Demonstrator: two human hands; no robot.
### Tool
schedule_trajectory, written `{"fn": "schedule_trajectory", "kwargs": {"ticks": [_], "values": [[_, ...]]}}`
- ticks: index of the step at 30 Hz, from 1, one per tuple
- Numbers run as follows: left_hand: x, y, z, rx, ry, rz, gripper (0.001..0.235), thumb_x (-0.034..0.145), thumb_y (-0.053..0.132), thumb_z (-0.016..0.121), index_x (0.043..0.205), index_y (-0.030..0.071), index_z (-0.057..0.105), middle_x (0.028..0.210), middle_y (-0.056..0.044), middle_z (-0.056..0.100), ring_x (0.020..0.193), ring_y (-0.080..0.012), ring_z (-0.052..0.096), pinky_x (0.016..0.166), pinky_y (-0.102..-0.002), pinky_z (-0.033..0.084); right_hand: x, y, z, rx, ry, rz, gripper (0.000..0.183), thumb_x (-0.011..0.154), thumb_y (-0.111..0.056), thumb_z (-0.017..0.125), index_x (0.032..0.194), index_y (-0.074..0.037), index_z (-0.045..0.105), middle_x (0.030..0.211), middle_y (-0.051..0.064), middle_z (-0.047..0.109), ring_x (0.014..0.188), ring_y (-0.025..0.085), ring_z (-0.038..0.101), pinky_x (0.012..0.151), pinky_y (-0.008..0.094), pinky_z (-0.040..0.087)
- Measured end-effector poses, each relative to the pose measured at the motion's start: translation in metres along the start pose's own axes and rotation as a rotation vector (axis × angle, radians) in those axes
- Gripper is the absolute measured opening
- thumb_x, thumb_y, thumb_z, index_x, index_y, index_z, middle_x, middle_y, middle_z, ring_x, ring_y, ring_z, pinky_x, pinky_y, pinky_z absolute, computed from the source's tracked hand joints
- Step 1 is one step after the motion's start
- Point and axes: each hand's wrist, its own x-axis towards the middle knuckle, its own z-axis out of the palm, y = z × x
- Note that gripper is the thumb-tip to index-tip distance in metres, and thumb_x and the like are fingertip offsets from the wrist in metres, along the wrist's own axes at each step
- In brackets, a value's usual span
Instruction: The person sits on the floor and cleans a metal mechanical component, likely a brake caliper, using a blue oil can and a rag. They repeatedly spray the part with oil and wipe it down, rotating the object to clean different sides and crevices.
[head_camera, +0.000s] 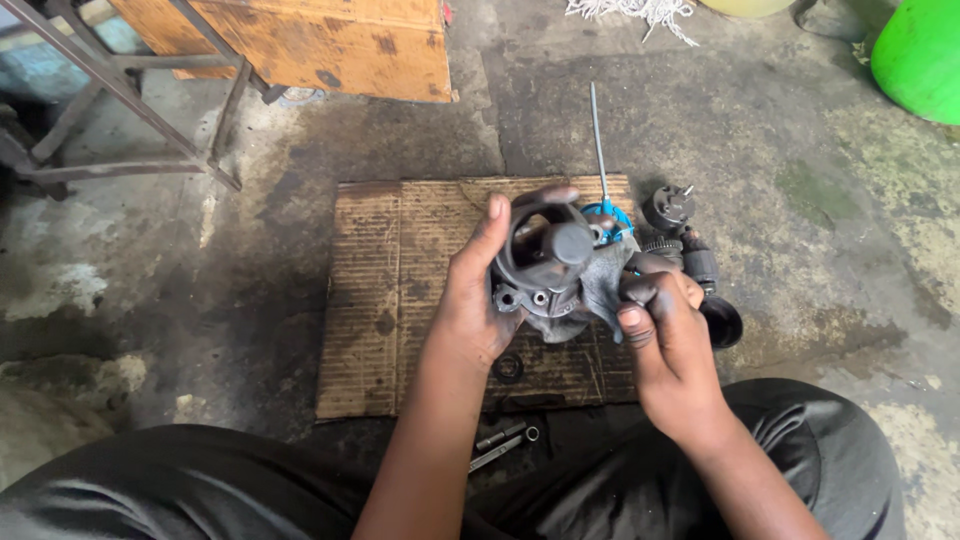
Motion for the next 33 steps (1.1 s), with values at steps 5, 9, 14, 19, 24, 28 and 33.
{"fn": "schedule_trajectory", "kwargs": {"ticks": [5,9,14,19,24,28,33], "values": [[0.002,-0.014,-0.014,-0.065,0.151,0.193,0.062,0.114,0.048,0.047,0.135,-0.008,0.064,0.120,-0.020,0.070,0.108,-0.0288,0.069,0.097,-0.043,0.057,0.002,0.002,-0.004,-0.093,-0.051,-0.087,0.020,0.104,-0.025,0.055,0.108,-0.005,0.057,0.109,0.013,0.059,0.104,0.031,0.053,0.101,0.043,0.035],[0.005,-0.002,-0.007,-0.010,0.025,0.220,0.066,0.110,0.052,0.044,0.134,-0.007,0.062,0.123,-0.025,0.070,0.110,-0.0334,0.070,0.097,-0.048,0.060,0.001,0.009,-0.017,0.242,0.043,0.203,0.021,0.106,-0.026,0.052,0.113,-0.007,0.055,0.121,0.009,0.062,0.100,0.026,0.053,0.091,0.038,0.043],[0.006,0.000,0.001,-0.179,-0.102,0.103,0.070,0.106,0.057,0.039,0.134,-0.003,0.062,0.126,-0.025,0.069,0.111,-0.0383,0.070,0.086,-0.056,0.061,0.000,0.012,-0.020,0.224,0.031,0.167,0.027,0.108,-0.022,0.055,0.127,-0.004,0.053,0.120,0.012,0.061,0.111,0.026,0.052,0.103,0.036,0.042],[0.012,-0.003,-0.002,-0.055,-0.001,0.139,0.063,0.112,0.049,0.036,0.133,-0.005,0.060,0.130,-0.028,0.066,0.121,-0.0385,0.067,0.108,-0.052,0.055,0.017,-0.008,-0.014,-0.427,-0.037,-0.254,0.025,0.089,-0.016,0.068,0.110,-0.006,0.057,0.127,0.019,0.060,0.112,0.035,0.053,0.098,0.049,0.031],[0.013,-0.018,-0.009,0.010,0.012,0.254,0.053,0.116,0.038,0.038,0.136,-0.005,0.061,0.132,-0.028,0.065,0.123,-0.0373,0.065,0.112,-0.050,0.052,0.011,-0.016,0.000,-0.415,0.028,-0.009,0.018,0.097,-0.010,0.066,0.109,-0.002,0.056,0.124,0.018,0.059,0.111,0.037,0.051,0.099,0.049,0.030],[0.015,-0.019,0.001,-0.098,-0.122,0.336,0.050,0.114,0.043,0.042,0.128,-0.001,0.062,0.127,-0.025,0.067,0.119,-0.0385,0.066,0.107,-0.051,0.055,-0.003,-0.019,0.011,-0.377,0.112,0.143,0.017,0.102,-0.010,0.059,0.114,0.000,0.055,0.113,0.019,0.060,0.101,0.039,0.051,0.095,0.046,0.035],[-0.001,0.019,0.014,-0.266,-0.282,0.402,0.053,0.111,0.051,0.044,0.124,0.002,0.061,0.122,-0.023,0.067,0.118,-0.0428,0.066,0.090,-0.059,0.061,-0.014,0.001,0.021,0.059,0.095,0.596,0.022,0.107,-0.027,0.051,0.107,-0.005,0.053,0.087,0.010,0.060,0.077,0.021,0.056,0.072,0.029,0.046]]}}
